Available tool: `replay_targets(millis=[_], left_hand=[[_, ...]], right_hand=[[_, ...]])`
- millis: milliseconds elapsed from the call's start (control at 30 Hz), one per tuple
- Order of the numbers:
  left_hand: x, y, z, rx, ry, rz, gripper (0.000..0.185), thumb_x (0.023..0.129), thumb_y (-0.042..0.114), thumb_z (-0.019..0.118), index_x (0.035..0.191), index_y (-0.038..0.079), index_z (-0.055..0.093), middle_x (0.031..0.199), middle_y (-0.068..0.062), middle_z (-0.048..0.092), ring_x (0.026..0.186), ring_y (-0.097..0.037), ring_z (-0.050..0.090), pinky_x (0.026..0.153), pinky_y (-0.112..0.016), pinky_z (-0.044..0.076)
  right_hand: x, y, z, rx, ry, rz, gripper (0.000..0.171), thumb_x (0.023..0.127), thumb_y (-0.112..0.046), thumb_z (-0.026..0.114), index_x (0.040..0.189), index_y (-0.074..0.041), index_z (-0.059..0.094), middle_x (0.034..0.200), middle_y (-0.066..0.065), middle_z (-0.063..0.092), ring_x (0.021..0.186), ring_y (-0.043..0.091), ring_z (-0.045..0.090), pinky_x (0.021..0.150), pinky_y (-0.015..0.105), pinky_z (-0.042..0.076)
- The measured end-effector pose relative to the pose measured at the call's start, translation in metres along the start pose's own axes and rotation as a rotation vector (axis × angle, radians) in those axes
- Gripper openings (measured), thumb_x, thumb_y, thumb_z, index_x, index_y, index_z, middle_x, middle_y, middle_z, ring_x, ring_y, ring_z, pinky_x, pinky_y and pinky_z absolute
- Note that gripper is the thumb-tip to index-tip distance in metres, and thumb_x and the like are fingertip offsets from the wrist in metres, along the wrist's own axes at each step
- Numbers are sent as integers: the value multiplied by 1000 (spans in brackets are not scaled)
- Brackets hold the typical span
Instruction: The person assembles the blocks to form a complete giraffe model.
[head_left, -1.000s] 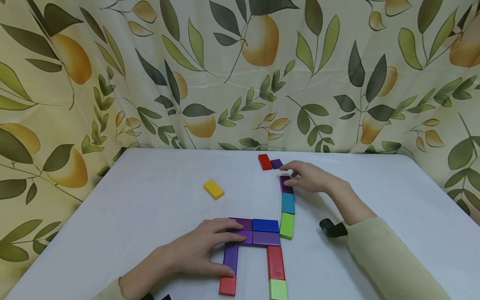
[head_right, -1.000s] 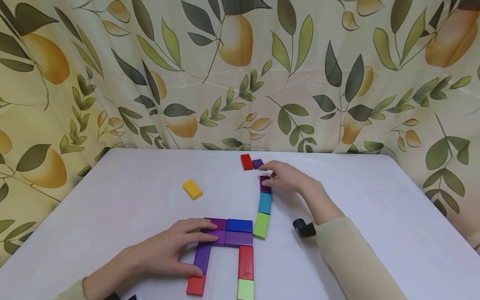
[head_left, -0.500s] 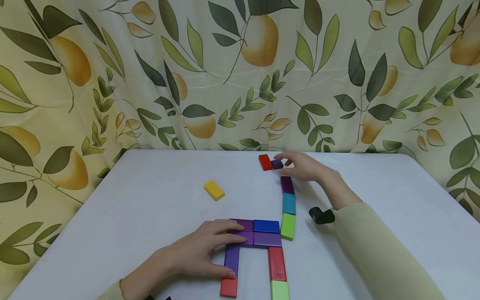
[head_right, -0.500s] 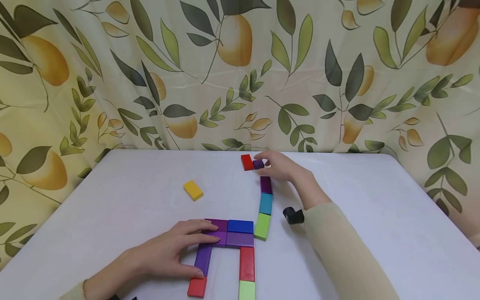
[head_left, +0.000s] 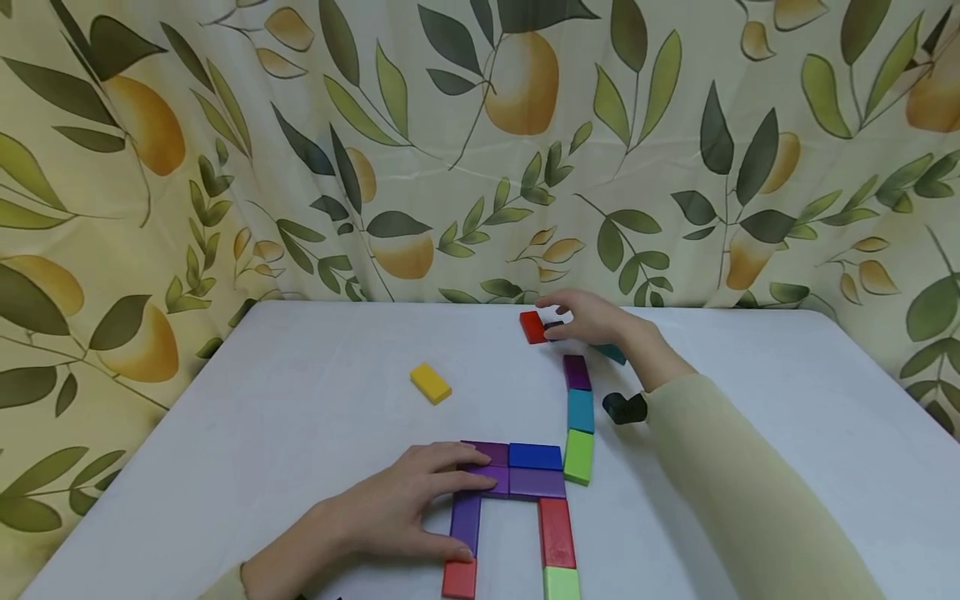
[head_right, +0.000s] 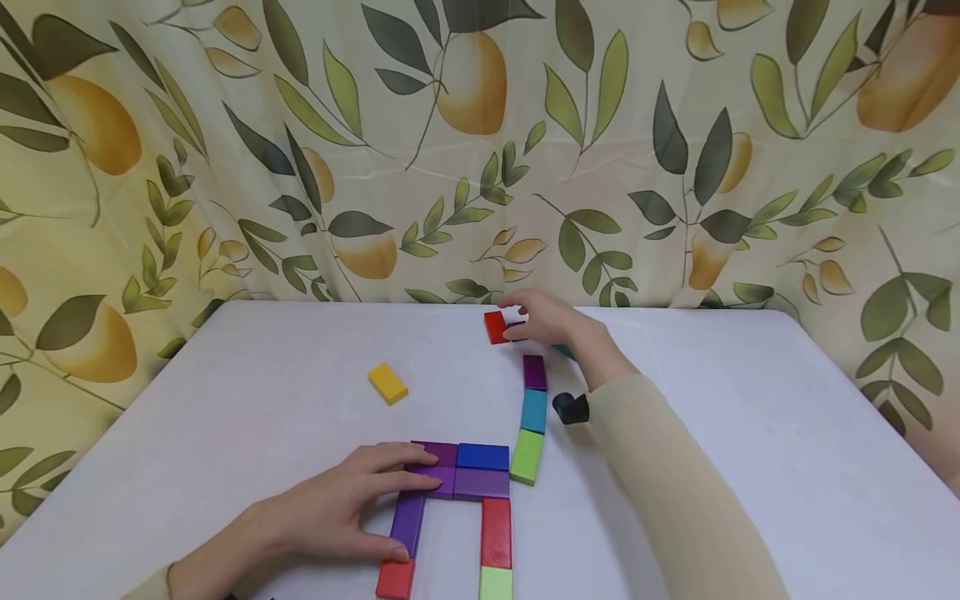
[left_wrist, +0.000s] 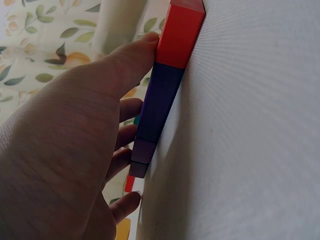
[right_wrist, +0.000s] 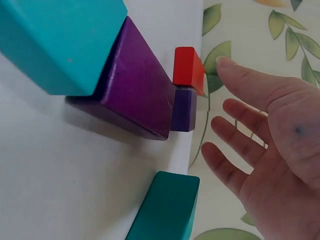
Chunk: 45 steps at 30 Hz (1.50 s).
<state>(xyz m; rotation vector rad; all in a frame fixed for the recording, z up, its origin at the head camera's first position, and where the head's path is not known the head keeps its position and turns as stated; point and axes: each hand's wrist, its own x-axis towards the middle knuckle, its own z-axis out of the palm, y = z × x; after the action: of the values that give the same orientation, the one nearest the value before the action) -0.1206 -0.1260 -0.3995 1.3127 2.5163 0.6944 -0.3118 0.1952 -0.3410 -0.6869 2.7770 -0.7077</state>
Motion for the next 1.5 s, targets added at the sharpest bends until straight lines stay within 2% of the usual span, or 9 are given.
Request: replay_targets(millis=[200, 500, 700, 967, 1167, 1500], left_hand=[[-2, -1, -1, 14, 14, 13, 66, 90, 65, 63, 147, 34, 52, 157, 12, 35, 144, -15, 29, 113, -48, 35], [0, -1, 0, -6, 0, 3, 67, 90, 65, 63, 148, 35, 51, 157, 12, 34, 144, -15, 28, 113, -49, 35], [0, -1, -1, -6, 1, 11, 67, 90, 65, 63, 148, 35, 51, 157, 12, 34, 145, -15, 28, 113, -48, 34], [-1, -1, -1, -2, 2, 14, 67, 90, 65, 63, 148, 35, 51, 157, 12, 34, 145, -15, 28, 113, -48, 34], [0, -1, 0, 2, 2, 9, 67, 90, 65, 63, 148, 35, 51, 157, 13, 34, 145, -15, 29, 113, -49, 35], [0, -1, 0, 5, 6, 13, 66, 90, 65, 63, 148, 34, 51, 157, 12, 34, 145, -15, 29, 113, -48, 34]], right_hand=[[13, 0, 2, 15, -19, 17, 56, 95, -15, 70, 147, -5, 51, 147, 21, 48, 133, 40, 44, 105, 59, 42], [20, 3, 4, -14, -78, -54, 55, 93, -11, 72, 144, -1, 52, 145, 22, 49, 136, 43, 41, 107, 59, 39], [23, -1, 4, -47, -109, -51, 57, 94, -11, 72, 146, -3, 51, 149, 22, 45, 139, 43, 36, 108, 61, 37], [29, -3, 8, -116, -125, -60, 51, 94, -11, 72, 142, -4, 57, 143, 22, 50, 130, 40, 44, 106, 56, 41], [28, -2, 10, -111, -115, -22, 49, 94, -10, 72, 140, -4, 58, 143, 23, 50, 129, 40, 45, 105, 55, 43], [19, 5, 5, -101, -114, -23, 48, 93, -8, 72, 138, 0, 59, 145, 26, 48, 130, 43, 43, 106, 55, 42]])
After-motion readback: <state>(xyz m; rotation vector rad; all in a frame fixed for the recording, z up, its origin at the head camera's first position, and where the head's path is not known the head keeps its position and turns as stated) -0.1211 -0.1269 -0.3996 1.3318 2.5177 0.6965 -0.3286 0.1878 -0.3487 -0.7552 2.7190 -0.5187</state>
